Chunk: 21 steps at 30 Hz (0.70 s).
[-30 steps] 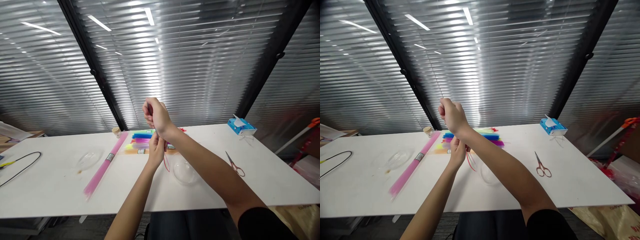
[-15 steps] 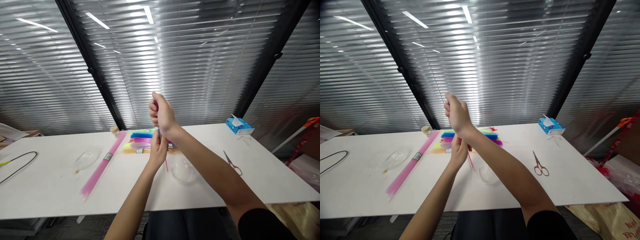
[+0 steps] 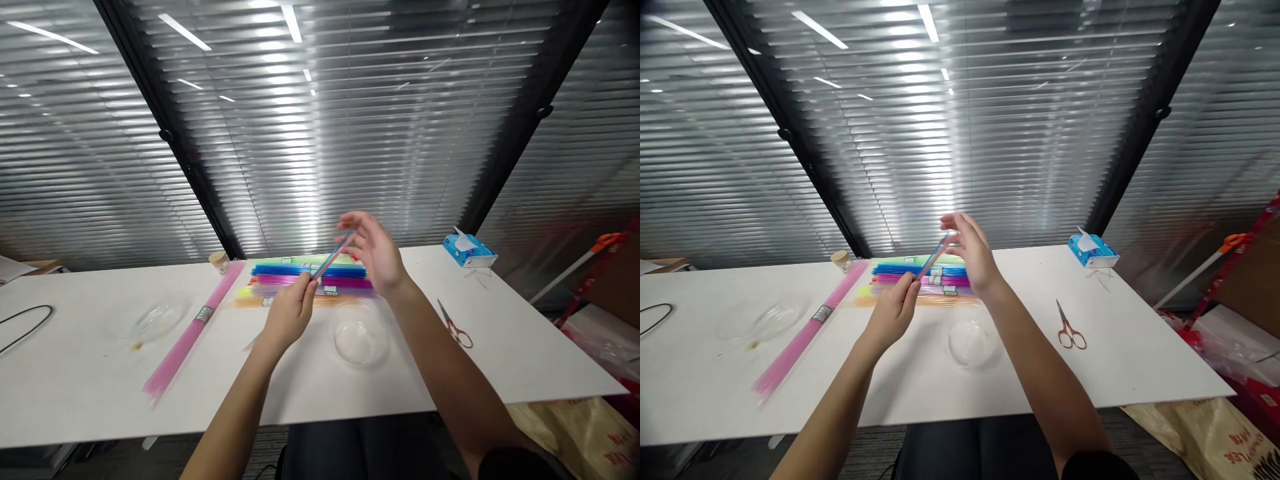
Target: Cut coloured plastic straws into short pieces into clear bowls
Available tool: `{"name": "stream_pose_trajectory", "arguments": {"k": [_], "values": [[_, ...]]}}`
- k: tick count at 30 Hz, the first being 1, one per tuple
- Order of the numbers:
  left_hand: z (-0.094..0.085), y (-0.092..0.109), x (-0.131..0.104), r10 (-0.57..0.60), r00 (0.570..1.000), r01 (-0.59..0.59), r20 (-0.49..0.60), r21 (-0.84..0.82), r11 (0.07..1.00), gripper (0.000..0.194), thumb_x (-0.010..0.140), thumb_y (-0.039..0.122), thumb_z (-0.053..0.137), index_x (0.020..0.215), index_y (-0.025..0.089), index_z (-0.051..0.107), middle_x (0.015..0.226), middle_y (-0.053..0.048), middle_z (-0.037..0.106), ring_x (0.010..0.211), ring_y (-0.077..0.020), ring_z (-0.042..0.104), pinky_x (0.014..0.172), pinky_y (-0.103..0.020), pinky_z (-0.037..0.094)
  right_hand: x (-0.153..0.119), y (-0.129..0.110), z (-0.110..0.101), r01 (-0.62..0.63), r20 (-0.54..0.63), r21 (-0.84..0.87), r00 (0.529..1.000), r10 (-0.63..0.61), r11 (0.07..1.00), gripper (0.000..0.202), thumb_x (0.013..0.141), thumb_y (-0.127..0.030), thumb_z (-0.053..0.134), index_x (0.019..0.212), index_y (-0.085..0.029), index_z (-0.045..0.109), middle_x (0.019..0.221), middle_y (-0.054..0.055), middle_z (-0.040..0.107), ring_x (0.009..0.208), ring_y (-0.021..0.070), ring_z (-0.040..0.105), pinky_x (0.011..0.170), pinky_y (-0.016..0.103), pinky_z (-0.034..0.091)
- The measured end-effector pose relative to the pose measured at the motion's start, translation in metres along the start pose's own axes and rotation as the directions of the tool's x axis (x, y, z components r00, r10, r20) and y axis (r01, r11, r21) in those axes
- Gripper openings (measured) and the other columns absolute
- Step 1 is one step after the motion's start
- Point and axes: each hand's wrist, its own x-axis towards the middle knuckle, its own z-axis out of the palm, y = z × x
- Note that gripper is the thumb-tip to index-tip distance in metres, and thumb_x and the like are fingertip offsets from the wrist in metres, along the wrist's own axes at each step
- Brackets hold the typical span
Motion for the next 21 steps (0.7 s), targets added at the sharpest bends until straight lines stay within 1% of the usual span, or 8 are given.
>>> {"name": "stream_pose_trajectory", "arguments": {"k": [2, 4, 5, 10, 13, 16, 18, 21], "values": [[0.000, -0.015, -0.009, -0.061, 0.987, 0.040, 0.147, 0.144, 0.989, 0.029, 0.098, 0.040, 0.025, 0.079, 0.023, 0.038, 0.061, 0.002, 0.046, 0.053, -0.0161, 0.043, 0.053, -0.026, 0.023, -0.022, 0.022, -0.031, -0.080, -0.137, -0.379, 0.990, 0.029, 0.922, 0.034, 0.083, -0.051, 0.054, 0.103, -0.024, 0.058, 0.108, 0.003, 0.058, 0.087, 0.0183, 0.057, 0.077, 0.031, 0.046], [0.003, -0.028, -0.018, -0.098, 0.961, 0.031, 0.260, 0.249, 0.968, 0.032, 0.098, 0.041, 0.022, 0.081, 0.023, 0.042, 0.067, 0.000, 0.053, 0.060, -0.0187, 0.051, 0.055, -0.026, 0.026, -0.051, 0.048, -0.058, -0.249, -0.217, -0.726, 0.967, 0.130, 0.641, 0.031, 0.082, -0.047, 0.055, 0.103, -0.025, 0.060, 0.109, 0.004, 0.060, 0.091, 0.0210, 0.057, 0.083, 0.035, 0.044], [0.006, -0.033, -0.023, -0.110, 0.943, 0.018, 0.314, 0.282, 0.959, 0.033, 0.098, 0.041, 0.020, 0.082, 0.023, 0.043, 0.069, -0.001, 0.056, 0.063, -0.0198, 0.053, 0.055, -0.026, 0.027, -0.066, 0.062, -0.068, -0.297, -0.243, -0.761, 0.955, 0.171, 0.577, 0.030, 0.079, -0.042, 0.058, 0.103, -0.024, 0.061, 0.109, 0.006, 0.060, 0.095, 0.0236, 0.057, 0.085, 0.037, 0.042], [0.036, -0.040, -0.035, -0.126, 0.878, -0.048, 0.463, 0.345, 0.937, 0.037, 0.098, 0.042, 0.017, 0.088, 0.023, 0.048, 0.074, -0.004, 0.063, 0.069, -0.0243, 0.061, 0.056, -0.027, 0.030, -0.110, 0.109, -0.089, -0.379, -0.287, -0.789, 0.923, 0.254, 0.485, 0.031, 0.081, -0.028, 0.050, 0.110, -0.023, 0.061, 0.103, 0.008, 0.063, 0.091, 0.0238, 0.061, 0.078, 0.035, 0.045], [0.055, -0.035, -0.035, -0.136, 0.866, -0.048, 0.480, 0.351, 0.935, 0.038, 0.098, 0.041, 0.016, 0.092, 0.023, 0.048, 0.077, -0.005, 0.065, 0.072, -0.0247, 0.063, 0.056, -0.027, 0.031, -0.109, 0.116, -0.095, -0.383, -0.308, -0.783, 0.923, 0.229, 0.490, 0.032, 0.087, -0.033, 0.042, 0.111, -0.022, 0.061, 0.099, 0.006, 0.066, 0.082, 0.0210, 0.063, 0.076, 0.033, 0.048], [0.067, -0.029, -0.031, -0.146, 0.863, -0.052, 0.484, 0.371, 0.927, 0.038, 0.099, 0.041, 0.015, 0.094, 0.022, 0.047, 0.079, -0.006, 0.066, 0.073, -0.0248, 0.064, 0.055, -0.026, 0.029, -0.109, 0.110, -0.117, -0.426, -0.406, -0.777, 0.902, 0.147, 0.464, 0.039, 0.091, -0.043, 0.039, 0.115, -0.020, 0.059, 0.104, 0.006, 0.066, 0.077, 0.0187, 0.063, 0.075, 0.030, 0.049], [0.069, -0.024, -0.027, -0.141, 0.861, -0.066, 0.488, 0.383, 0.921, 0.038, 0.099, 0.042, 0.014, 0.093, 0.022, 0.046, 0.079, -0.007, 0.066, 0.072, -0.0252, 0.064, 0.054, -0.026, 0.028, -0.120, 0.103, -0.139, -0.498, -0.515, -0.773, 0.854, 0.069, 0.393, 0.040, 0.091, -0.044, 0.039, 0.111, -0.017, 0.060, 0.105, 0.009, 0.066, 0.083, 0.0211, 0.063, 0.080, 0.032, 0.048], [0.066, -0.015, -0.014, -0.120, 0.864, -0.094, 0.490, 0.390, 0.916, 0.037, 0.099, 0.042, 0.015, 0.090, 0.022, 0.045, 0.077, -0.006, 0.064, 0.070, -0.0255, 0.062, 0.053, -0.027, 0.025, -0.145, 0.096, -0.171, -0.653, -0.674, -0.725, 0.738, -0.031, 0.220, 0.038, 0.088, -0.040, 0.044, 0.104, -0.013, 0.065, 0.101, 0.017, 0.065, 0.089, 0.0313, 0.060, 0.079, 0.042, 0.044]]}}
